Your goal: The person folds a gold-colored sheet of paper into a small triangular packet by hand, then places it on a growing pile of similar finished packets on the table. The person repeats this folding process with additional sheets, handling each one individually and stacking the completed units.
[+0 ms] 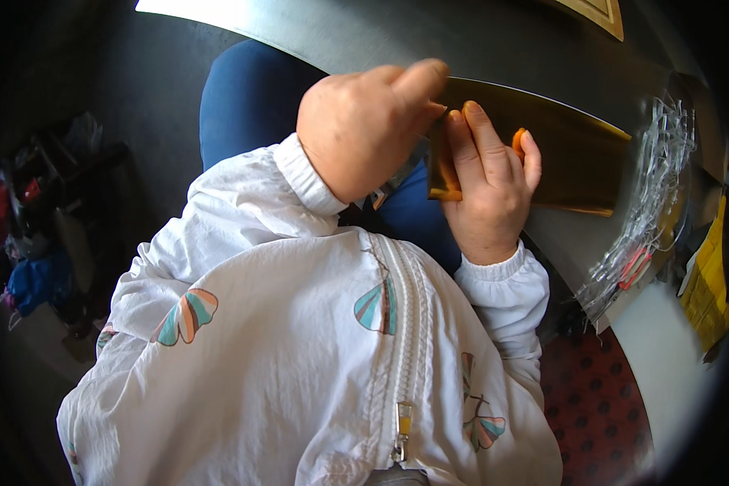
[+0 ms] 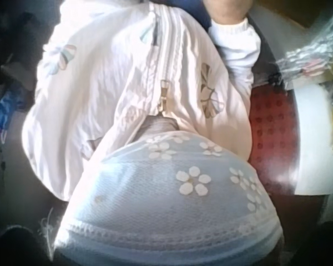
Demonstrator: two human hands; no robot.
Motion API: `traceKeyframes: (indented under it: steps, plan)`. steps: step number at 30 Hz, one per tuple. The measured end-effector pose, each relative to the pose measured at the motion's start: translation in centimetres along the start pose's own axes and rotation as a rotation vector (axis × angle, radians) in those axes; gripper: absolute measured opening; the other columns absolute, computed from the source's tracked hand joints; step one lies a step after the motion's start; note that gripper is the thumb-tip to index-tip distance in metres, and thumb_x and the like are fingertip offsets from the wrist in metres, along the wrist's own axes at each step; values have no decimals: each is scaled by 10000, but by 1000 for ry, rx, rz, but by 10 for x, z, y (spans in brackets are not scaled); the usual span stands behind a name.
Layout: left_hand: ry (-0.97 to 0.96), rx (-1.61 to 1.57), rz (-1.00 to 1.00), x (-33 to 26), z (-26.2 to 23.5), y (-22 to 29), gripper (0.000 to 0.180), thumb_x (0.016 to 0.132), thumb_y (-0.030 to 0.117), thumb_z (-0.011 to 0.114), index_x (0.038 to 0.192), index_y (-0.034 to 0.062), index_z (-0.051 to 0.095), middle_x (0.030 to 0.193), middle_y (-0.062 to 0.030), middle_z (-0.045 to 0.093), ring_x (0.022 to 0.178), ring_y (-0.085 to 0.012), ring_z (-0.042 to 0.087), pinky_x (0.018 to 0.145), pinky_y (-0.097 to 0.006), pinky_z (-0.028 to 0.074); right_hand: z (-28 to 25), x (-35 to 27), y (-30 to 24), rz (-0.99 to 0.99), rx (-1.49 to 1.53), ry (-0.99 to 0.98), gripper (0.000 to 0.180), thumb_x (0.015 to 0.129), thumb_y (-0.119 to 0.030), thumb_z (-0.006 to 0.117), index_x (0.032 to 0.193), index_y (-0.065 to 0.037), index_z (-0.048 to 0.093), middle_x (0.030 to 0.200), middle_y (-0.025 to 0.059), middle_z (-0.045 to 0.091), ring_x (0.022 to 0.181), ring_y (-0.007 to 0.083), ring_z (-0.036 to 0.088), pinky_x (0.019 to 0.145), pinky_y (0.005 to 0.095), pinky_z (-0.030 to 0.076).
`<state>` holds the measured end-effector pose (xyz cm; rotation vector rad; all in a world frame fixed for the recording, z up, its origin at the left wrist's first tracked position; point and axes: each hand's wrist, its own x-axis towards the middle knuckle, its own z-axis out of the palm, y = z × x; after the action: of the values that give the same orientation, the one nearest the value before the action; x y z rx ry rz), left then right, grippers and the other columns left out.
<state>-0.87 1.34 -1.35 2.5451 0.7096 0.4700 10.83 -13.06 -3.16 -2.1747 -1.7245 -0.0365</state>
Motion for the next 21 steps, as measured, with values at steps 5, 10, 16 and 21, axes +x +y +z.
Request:
traceKeyframes:
  steps: [5, 10, 16, 21]
  plan:
    - [26, 157, 254, -9, 10, -4, 383, 746, 170, 708, 1116, 80, 664, 783, -16, 518, 645, -145, 599, 541, -276, 505, 5, 0, 0, -15, -20, 62, 363, 819, -111, 713, 1180, -94, 685, 1307, 28, 599, 919, 175, 633, 1051, 470, 347]
    - [55, 149, 313, -8, 13, -10, 301, 802, 141, 692, 1094, 65, 692, 758, 0, 466, 612, -110, 557, 491, -241, 486, 9, 0, 1, -21, -35, 90, 335, 813, -108, 691, 1148, -106, 695, 1298, 6, 594, 897, 151, 626, 1047, 474, 344]
    - [43, 128, 349, -7, 12, -14, 251, 823, 127, 694, 1066, 65, 700, 748, 6, 452, 580, -87, 531, 460, -223, 474, 5, 1, 0, -26, -48, 64, 375, 818, -135, 740, 1185, -73, 688, 1292, 49, 616, 921, 172, 640, 1049, 453, 356]
    - [27, 93, 338, -10, 12, -15, 489, 696, 160, 777, 1171, 102, 675, 781, -4, 452, 646, -119, 534, 506, -273, 465, 2, 2, -1, -21, -47, 40, 374, 821, -143, 738, 1186, -75, 688, 1291, 57, 617, 922, 172, 639, 1051, 449, 355]
